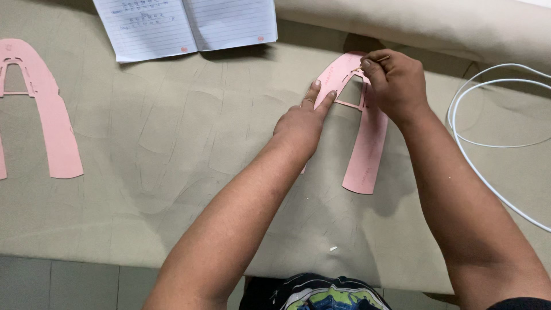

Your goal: The person works at a padded workbench with pink paper shoe pattern pieces. They hold each pattern flat and use a small pointed tool to punch or mark holes along the dashed guide lines, flip the pieces over to work the other side, briefly consult an open notebook, and reposition the patterns on the bench.

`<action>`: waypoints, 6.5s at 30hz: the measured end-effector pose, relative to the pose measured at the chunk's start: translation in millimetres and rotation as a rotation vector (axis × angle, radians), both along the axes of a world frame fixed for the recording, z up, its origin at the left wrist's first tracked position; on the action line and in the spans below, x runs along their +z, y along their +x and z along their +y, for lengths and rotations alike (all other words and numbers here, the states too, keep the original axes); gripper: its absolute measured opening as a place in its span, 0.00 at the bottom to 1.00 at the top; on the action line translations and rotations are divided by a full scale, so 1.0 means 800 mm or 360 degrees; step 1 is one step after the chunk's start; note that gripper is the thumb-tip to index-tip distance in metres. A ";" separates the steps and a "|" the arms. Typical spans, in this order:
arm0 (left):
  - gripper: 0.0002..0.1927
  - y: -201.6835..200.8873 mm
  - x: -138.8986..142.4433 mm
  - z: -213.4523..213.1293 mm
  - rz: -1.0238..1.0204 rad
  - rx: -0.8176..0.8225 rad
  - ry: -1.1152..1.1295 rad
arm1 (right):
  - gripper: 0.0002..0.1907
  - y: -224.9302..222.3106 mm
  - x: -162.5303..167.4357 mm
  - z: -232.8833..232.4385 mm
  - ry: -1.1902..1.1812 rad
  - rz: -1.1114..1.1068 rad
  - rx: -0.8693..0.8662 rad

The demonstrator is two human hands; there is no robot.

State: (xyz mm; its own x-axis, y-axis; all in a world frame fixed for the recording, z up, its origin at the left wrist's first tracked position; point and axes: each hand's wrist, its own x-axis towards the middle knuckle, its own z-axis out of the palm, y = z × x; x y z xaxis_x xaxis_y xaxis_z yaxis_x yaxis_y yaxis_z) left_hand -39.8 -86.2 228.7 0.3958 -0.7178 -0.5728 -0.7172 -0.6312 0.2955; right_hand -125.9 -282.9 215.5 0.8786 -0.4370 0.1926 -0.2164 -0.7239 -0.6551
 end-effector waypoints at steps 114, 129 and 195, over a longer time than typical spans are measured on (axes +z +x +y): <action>0.78 -0.006 0.037 -0.009 -0.0003 -0.0066 0.0155 | 0.06 -0.097 0.000 0.028 -0.0193 0.0060 -0.0186; 0.78 0.001 0.033 0.003 -0.0009 -0.0148 0.0091 | 0.08 -0.041 0.005 0.063 0.0312 0.0005 -0.0087; 0.10 -0.337 0.026 0.127 -0.0357 0.0558 -0.1857 | 0.17 -0.513 0.040 0.066 0.2154 0.0389 -0.0617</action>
